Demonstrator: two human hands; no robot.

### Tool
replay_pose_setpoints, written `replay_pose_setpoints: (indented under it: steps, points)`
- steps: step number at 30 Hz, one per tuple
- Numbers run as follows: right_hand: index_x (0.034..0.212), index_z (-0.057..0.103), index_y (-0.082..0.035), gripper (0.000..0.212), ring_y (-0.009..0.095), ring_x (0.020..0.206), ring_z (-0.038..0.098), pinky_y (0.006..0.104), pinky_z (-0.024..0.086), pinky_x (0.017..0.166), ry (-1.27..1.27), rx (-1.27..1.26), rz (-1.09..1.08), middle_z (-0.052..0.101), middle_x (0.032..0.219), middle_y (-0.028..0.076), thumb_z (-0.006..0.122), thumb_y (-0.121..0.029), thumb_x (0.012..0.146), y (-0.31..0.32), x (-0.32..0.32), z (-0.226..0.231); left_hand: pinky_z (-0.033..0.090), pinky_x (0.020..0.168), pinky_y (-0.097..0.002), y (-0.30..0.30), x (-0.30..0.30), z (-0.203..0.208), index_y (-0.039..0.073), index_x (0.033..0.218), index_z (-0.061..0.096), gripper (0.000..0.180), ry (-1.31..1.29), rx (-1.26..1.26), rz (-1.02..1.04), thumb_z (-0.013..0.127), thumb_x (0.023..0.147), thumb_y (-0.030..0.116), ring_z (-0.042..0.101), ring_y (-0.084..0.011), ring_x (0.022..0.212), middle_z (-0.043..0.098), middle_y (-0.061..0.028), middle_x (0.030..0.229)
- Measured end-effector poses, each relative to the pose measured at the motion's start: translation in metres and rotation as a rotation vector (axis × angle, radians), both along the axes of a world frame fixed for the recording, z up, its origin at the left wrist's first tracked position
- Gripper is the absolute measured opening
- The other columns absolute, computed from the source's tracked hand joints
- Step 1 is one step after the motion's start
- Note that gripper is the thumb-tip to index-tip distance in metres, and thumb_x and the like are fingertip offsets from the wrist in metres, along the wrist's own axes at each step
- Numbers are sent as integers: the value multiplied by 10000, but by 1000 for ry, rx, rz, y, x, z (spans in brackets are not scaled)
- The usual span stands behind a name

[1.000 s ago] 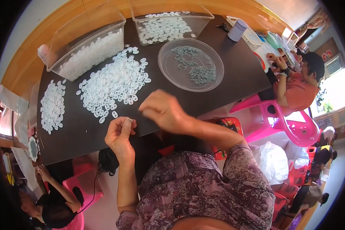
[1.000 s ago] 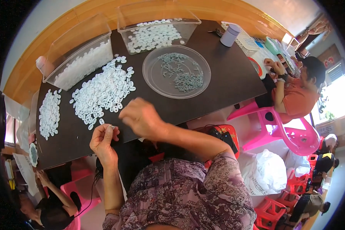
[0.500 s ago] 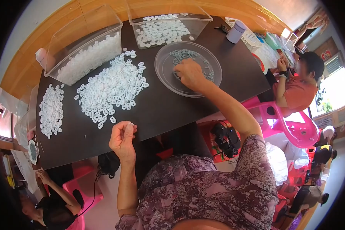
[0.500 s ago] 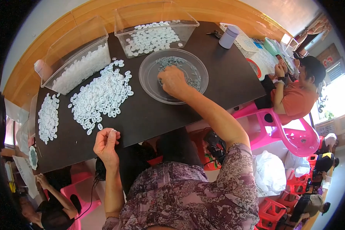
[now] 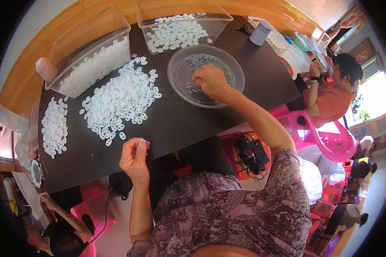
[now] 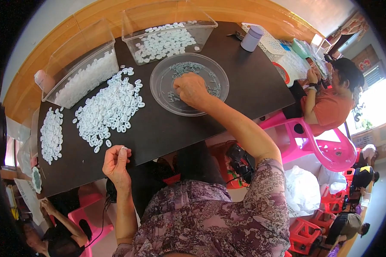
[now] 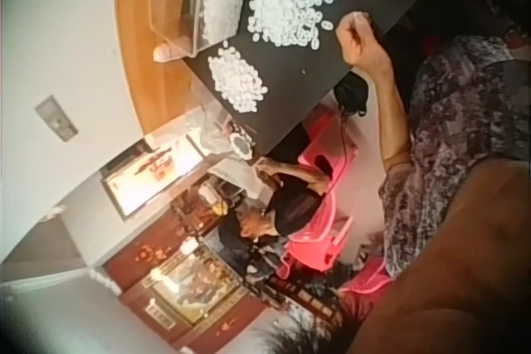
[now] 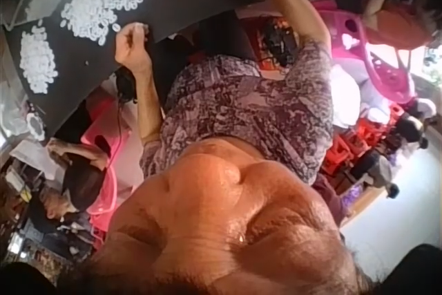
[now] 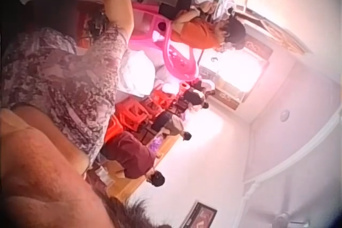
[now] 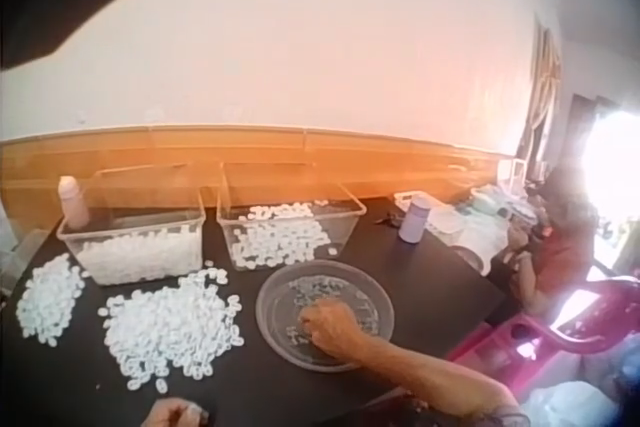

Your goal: Manually assembling small plastic components by inserting gray pins into white circular plastic pieces.

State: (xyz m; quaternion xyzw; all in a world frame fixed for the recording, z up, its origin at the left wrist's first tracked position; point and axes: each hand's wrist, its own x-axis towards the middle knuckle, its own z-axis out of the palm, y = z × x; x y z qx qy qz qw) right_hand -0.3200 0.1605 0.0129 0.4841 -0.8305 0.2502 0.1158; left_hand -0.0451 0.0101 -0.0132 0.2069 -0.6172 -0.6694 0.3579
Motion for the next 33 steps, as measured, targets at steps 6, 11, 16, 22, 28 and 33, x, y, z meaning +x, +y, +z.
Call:
replay_pose_setpoints:
  steps: [6,11,16,22,28,33]
  points:
    - [689,617,-46,75,365,734,565,459,440,649,-72,31,-13,593,698,157,587,-113,704,-34,-1,1,411,572,-177,0,0,-2,13,909,604,120,5,-7,4,620,864,122,566,-77,683,630,-41,785]
    - [656,622,-28,70,403,718,574,485,458,638,23,80,68,600,698,202,592,-90,651,-50,3,-6,410,575,-176,-1,0,-4,8,911,602,128,4,1,7,623,862,125,565,-76,680,628,-42,783]
    - [673,582,-15,76,383,773,557,472,451,685,112,269,78,594,744,188,600,-87,690,-56,2,-6,416,611,-177,-1,2,-2,-4,909,597,110,7,34,-24,620,864,93,541,-64,703,599,-25,789]
    - [636,595,3,77,379,733,577,456,464,639,171,246,106,609,741,204,573,-70,630,-54,5,-5,411,583,-174,-1,3,-4,3,916,601,127,56,15,-19,618,868,120,562,-74,689,626,-40,796]
    - [720,575,-18,100,347,725,552,431,454,664,321,153,164,581,729,176,581,-100,663,-48,11,-5,412,588,-172,-1,3,-5,4,920,598,127,67,20,-25,620,867,118,562,-72,694,623,-35,799]
    - [728,597,-25,79,364,761,576,449,461,650,223,235,130,607,749,183,574,-88,687,-49,0,-4,414,591,-173,0,3,-6,6,924,597,127,79,33,-34,619,868,117,563,-73,699,623,-33,802]
